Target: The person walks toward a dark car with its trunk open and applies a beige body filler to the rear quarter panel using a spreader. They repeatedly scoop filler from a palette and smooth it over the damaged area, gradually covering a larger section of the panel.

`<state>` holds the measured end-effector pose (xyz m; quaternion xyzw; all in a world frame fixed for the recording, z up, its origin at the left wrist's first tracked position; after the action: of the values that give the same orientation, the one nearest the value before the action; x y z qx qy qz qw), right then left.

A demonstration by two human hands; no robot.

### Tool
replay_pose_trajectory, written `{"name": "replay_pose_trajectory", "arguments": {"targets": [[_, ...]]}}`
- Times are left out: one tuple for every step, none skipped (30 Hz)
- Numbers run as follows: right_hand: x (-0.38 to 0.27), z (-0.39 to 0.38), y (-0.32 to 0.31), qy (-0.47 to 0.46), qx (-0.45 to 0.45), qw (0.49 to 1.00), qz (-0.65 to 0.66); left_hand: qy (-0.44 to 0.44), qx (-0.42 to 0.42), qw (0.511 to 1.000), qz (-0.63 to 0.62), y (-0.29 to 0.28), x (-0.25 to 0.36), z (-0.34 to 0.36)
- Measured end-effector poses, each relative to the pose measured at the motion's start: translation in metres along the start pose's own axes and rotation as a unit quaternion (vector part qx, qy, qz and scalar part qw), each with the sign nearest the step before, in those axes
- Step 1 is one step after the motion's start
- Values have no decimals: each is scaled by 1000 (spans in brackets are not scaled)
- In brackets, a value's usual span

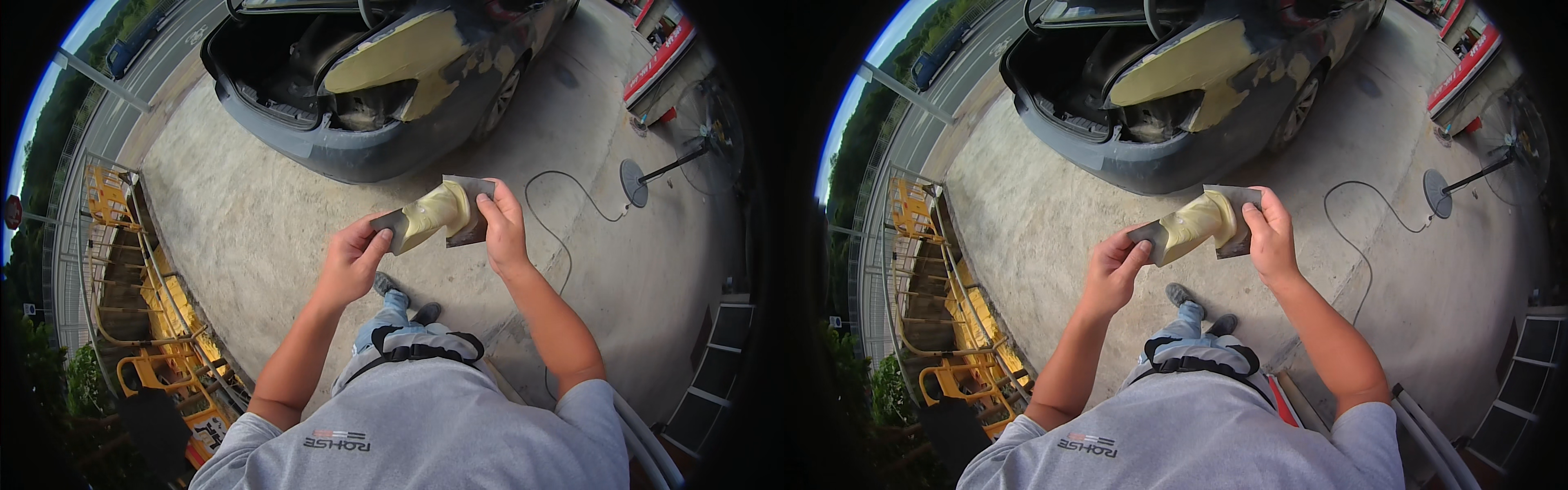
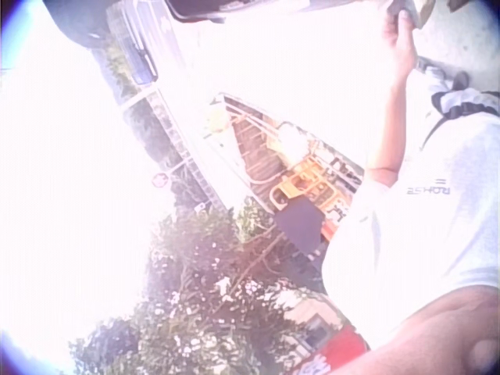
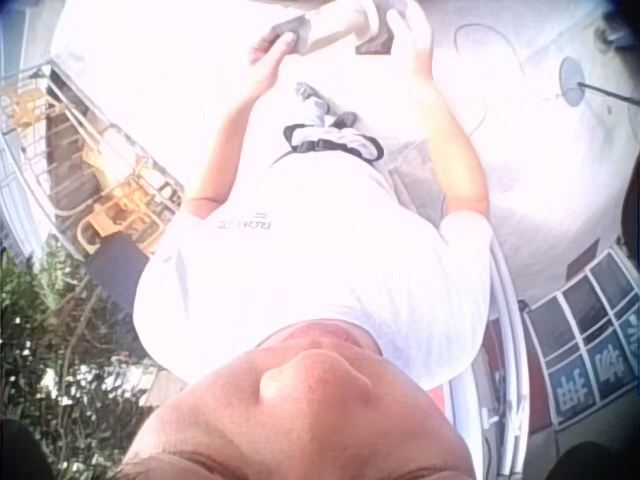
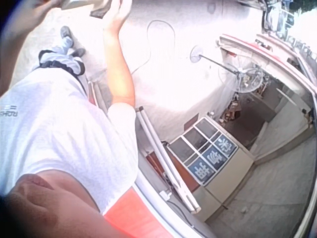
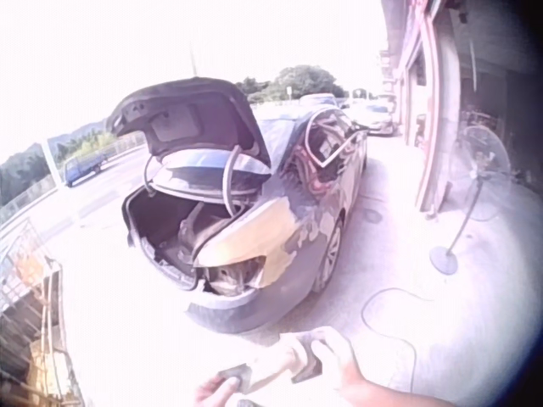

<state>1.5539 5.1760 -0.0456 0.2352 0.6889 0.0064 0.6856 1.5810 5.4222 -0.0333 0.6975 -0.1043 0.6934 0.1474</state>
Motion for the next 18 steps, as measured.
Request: {"name": "replay_pose_trajectory", "arguments": {"targets": [[5,-6,2,-15,26,1000,-6,2,-2,1000,-2,3,-2,-1],[11,-12,7,-11,2,1000,-20,-1,-3,1000,-3,7,-5,-3],[16,-18,12,-3,38,999,11,-4,-5,1000,-4,11,-8,-3],[22,-22,15,13,47,998,36,-5,-8,1000,-5,16,-11,-4],[27,-26,23,36,56,996,57,-25,-11,1000,8,19,-15,-6],[29,-28,28,45,60,993,96,-3,-6,1000,16,23,-16,-7],[29,-29,34,61,66,987,131,24,1,999,24,29,-16,-9],[27,-27,36,55,87,980,172,51,8,998,32,33,-16,-10],[24,-25,39,77,74,978,181,80,4,996,44,36,-14,-11],[19,-21,40,80,77,975,195,95,-10,992,77,37,-12,-13],[12,-17,36,76,91,971,208,115,-27,986,115,39,-10,-15],[4,-12,34,70,78,973,207,148,-39,976,158,38,-7,-17],[-5,-8,30,58,77,974,205,193,-34,959,203,37,-2,-20],[-14,-5,28,58,46,976,206,169,-49,962,210,35,-3,-20],[-23,-2,24,42,24,981,190,147,-60,962,220,30,-4,-20],[-29,0,19,37,15,987,153,119,-71,962,234,25,-6,-20],[-35,0,19,32,-29,992,122,87,-68,972,208,19,-9,-19],[-40,-1,20,26,-69,993,90,46,-65,979,185,13,-12,-18]]}}
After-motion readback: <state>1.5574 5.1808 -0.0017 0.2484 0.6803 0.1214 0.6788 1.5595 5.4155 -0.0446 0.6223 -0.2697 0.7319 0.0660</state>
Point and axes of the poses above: each hand's wrist, its own z-axis towards the middle knuckle, its own y-axis out of the palm, x = y × z, the point moved 5 cm from there along z, towards the middle knuckle, and after that the axes turned 6 degrees about x, right-handed, at the moved point
